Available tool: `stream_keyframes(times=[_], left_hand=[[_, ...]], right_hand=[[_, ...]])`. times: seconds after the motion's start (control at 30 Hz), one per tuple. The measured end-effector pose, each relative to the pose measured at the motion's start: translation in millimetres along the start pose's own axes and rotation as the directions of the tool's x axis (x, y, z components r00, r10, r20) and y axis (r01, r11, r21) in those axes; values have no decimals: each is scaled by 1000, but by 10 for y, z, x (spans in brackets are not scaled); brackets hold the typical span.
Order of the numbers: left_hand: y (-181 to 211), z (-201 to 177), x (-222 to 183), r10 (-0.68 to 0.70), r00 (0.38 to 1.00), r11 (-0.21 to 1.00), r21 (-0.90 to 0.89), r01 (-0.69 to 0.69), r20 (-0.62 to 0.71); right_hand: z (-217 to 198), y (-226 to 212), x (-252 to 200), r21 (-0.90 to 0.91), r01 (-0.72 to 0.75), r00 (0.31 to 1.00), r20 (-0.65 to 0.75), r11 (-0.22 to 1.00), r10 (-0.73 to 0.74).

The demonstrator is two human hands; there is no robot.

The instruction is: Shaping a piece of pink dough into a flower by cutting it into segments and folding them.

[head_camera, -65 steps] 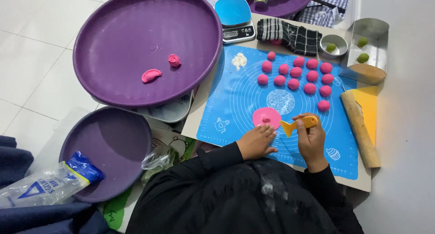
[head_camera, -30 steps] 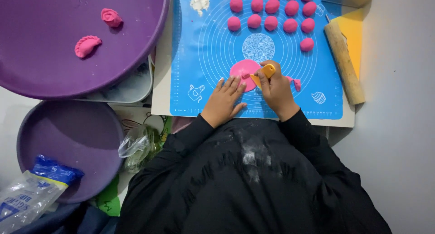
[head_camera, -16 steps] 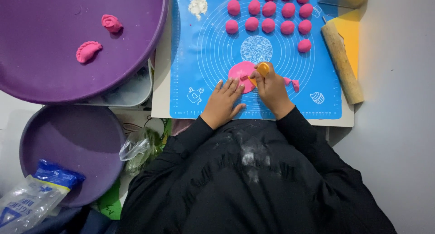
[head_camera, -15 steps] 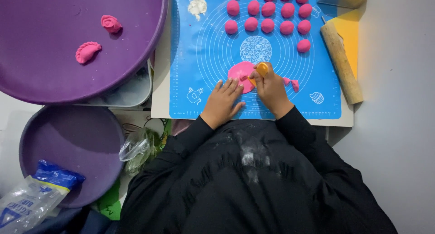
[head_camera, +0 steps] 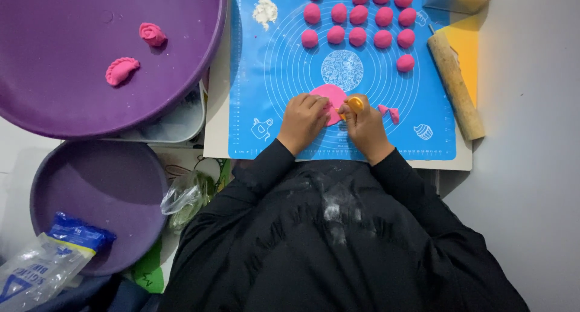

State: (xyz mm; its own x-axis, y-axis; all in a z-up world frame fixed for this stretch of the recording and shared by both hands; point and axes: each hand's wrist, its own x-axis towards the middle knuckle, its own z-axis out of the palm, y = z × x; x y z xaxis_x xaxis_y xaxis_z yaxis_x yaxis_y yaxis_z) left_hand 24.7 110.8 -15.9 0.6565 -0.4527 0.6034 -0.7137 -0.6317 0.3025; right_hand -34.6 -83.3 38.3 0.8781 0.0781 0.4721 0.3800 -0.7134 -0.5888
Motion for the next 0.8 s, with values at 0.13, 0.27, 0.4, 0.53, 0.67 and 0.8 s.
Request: stream_keyframes(times=[0.13,0.27,0.4,0.53,0.67,0.8], left_hand=[[41,-38,0,-7,1000,999,43,7,14],[37,-54,3,32,999,999,35,-31,-21],[79,-145,38,28,999,1000,8,-28,-33],[81,-83,33,35,997,999,-34,-38,-68],[18,14,13,85,990,995,-47,-91,-114],[52,-21,23,87,990,995,-34,-91,-113]], right_hand=[[-81,-64,-74,-13,4,1000,-8,1000,-4],[-241,-147,-114,-23,-60,998,29,998,61],[-529,-133,59,191,-186,983,44,964,181],[-592,-300,427,316,-105,990,-59,943,131],[-375,-218,562,343,-115,993,43,932,106],[-223,-163,594,298,-122,985,156,947,78]])
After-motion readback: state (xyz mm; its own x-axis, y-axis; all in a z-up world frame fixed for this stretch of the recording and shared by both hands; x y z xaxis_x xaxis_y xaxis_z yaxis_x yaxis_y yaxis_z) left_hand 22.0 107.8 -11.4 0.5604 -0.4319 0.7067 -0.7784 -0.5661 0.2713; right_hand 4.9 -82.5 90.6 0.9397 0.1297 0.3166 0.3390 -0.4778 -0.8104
